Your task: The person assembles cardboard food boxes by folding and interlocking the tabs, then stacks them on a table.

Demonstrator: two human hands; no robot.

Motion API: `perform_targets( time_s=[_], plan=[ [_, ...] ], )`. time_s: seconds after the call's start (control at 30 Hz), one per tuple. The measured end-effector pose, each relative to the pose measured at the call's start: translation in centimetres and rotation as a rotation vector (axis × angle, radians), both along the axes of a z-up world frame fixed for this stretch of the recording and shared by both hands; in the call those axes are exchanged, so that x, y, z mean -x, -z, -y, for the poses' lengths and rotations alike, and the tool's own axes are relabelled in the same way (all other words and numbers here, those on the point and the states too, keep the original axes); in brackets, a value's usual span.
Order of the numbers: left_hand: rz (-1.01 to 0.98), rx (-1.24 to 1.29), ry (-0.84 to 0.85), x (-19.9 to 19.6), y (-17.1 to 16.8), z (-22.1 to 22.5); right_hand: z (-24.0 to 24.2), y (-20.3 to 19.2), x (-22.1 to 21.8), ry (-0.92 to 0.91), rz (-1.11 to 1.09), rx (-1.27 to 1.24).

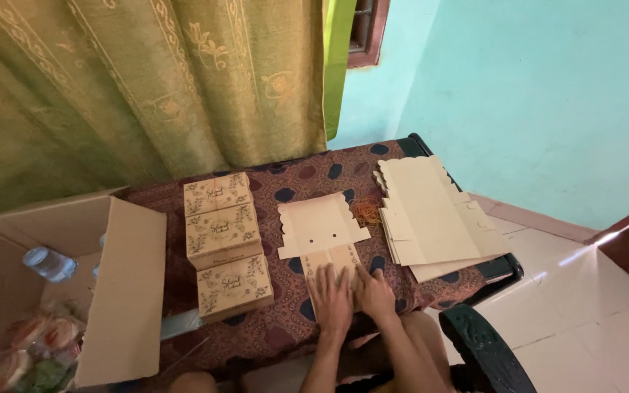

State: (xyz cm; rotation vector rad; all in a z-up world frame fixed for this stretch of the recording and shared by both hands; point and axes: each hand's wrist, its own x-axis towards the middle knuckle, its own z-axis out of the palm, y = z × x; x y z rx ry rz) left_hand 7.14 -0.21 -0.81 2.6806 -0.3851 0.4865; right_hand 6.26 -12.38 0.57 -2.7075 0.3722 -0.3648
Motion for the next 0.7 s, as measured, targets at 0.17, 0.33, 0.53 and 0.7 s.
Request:
perform_targets(
  time_s=[0.17, 0.33, 0.53, 0.7],
  plan=[
    [-0.017, -0.013, -0.009, -0.4, 1.3, 0.2, 1.0, -1.2, -2.2, -0.026, -0.24, 0.026],
    [-0.037, 0.009, 0.011, -0.5, 1.1, 0.3, 1.8, -3.6, -5.0, -0.131, -0.599, 0.141],
    [0.08, 0.015, -0.002, 0.2, -0.7, -0.1, 1.2, -5.7, -5.4, -0.117, -0.592, 0.057],
    [0.061, -0.013, 0.023, -0.1, 0.5, 0.1, 1.1, -6.3, -6.5, -0.155, -0.629, 0.002]
  ],
)
